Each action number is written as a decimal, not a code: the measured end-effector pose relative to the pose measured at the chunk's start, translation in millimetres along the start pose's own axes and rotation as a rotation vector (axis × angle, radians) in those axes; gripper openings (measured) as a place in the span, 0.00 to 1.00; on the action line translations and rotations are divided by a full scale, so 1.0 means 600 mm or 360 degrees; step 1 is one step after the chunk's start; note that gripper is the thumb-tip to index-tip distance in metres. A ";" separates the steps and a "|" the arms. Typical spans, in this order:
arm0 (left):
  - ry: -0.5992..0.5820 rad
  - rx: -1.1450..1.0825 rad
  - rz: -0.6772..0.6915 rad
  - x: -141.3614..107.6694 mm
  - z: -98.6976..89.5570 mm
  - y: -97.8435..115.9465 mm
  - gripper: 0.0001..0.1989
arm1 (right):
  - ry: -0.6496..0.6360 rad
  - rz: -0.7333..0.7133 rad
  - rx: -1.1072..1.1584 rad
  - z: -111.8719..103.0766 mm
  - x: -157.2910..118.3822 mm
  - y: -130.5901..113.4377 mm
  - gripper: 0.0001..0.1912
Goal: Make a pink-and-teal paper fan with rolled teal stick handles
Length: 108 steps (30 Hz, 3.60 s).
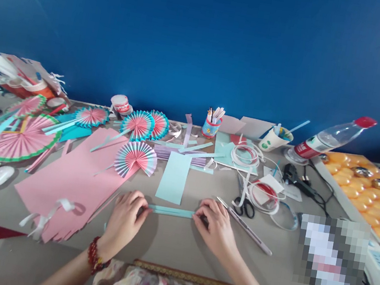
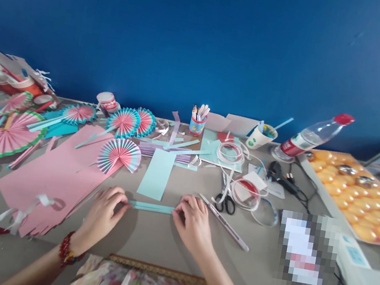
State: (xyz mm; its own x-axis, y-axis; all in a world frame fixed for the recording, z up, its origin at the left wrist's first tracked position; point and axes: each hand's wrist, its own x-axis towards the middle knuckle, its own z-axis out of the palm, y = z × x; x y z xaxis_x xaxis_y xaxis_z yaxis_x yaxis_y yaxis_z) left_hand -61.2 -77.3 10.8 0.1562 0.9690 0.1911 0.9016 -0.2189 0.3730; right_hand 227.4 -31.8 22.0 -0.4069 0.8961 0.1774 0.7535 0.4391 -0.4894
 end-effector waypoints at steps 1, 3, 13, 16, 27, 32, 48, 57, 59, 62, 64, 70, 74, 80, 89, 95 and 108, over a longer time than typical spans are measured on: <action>0.0007 0.0000 -0.0004 0.000 0.000 0.001 0.05 | -0.0001 0.0003 -0.0001 0.000 0.000 0.000 0.05; 0.0019 0.0004 -0.0012 0.000 -0.002 0.002 0.05 | -0.0005 0.0004 -0.0003 0.000 0.001 0.000 0.05; -0.0082 0.0042 -0.0032 0.009 -0.010 0.004 0.07 | -0.0043 0.0048 -0.0032 -0.005 0.008 -0.003 0.07; -0.0107 0.0057 -0.0019 0.014 -0.016 0.006 0.08 | -0.0053 0.0037 -0.0006 -0.004 0.008 0.001 0.07; -0.0118 0.0076 0.0039 0.020 -0.022 0.006 0.07 | -0.0089 0.0028 0.0011 -0.015 0.011 -0.006 0.07; -0.0157 0.0058 0.0025 0.022 -0.024 0.008 0.08 | -0.0130 0.0031 -0.0029 -0.018 0.013 -0.008 0.07; -0.0140 0.0069 0.0042 0.022 -0.025 0.008 0.09 | -0.0052 0.0021 -0.0029 -0.011 0.010 -0.004 0.07; -0.0112 0.0053 0.0015 0.018 -0.020 0.002 0.08 | -0.0027 0.0045 0.0066 -0.006 0.004 -0.004 0.07; -0.0106 0.0049 -0.0004 0.016 -0.018 0.000 0.08 | -0.0020 0.0027 0.0072 -0.005 0.002 -0.005 0.06; -0.0094 0.0055 -0.0009 0.014 -0.014 -0.002 0.08 | -0.0033 0.0000 0.0047 -0.002 0.000 -0.006 0.05; -0.0102 0.0070 -0.0006 0.012 -0.013 -0.004 0.07 | -0.0040 -0.0010 0.0029 0.001 -0.002 -0.007 0.05; -0.0153 0.0132 -0.0005 0.015 -0.017 0.001 0.07 | -0.0059 -0.0022 0.0038 0.003 -0.004 -0.008 0.09; -0.0189 0.0174 -0.0001 0.020 -0.022 0.006 0.07 | -0.0076 -0.0030 0.0052 0.006 -0.006 -0.005 0.10; -0.0234 0.0149 0.0027 0.025 -0.025 0.004 0.06 | -0.0058 -0.0083 0.0017 0.010 -0.010 -0.003 0.15; -0.0127 -0.0005 0.0076 0.014 -0.010 0.004 0.11 | -0.0222 -0.0445 -0.0205 0.009 -0.005 -0.005 0.35; -0.0221 0.0076 0.0481 0.019 -0.013 0.008 0.34 | -0.0231 -0.0537 -0.0304 0.015 -0.006 0.005 0.27; -0.0430 0.0211 0.0731 0.032 -0.021 0.002 0.41 | -0.0274 -0.0591 -0.0438 0.013 -0.005 0.008 0.29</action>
State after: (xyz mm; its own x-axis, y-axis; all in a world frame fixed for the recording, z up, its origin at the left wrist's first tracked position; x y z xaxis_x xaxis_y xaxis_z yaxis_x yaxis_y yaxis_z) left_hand -62.4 -60.3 26.5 0.6279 0.7759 0.0612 0.7567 -0.6270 0.1852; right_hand 228.6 -33.0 12.3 -0.7356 0.6623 0.1421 0.6405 0.7484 -0.1722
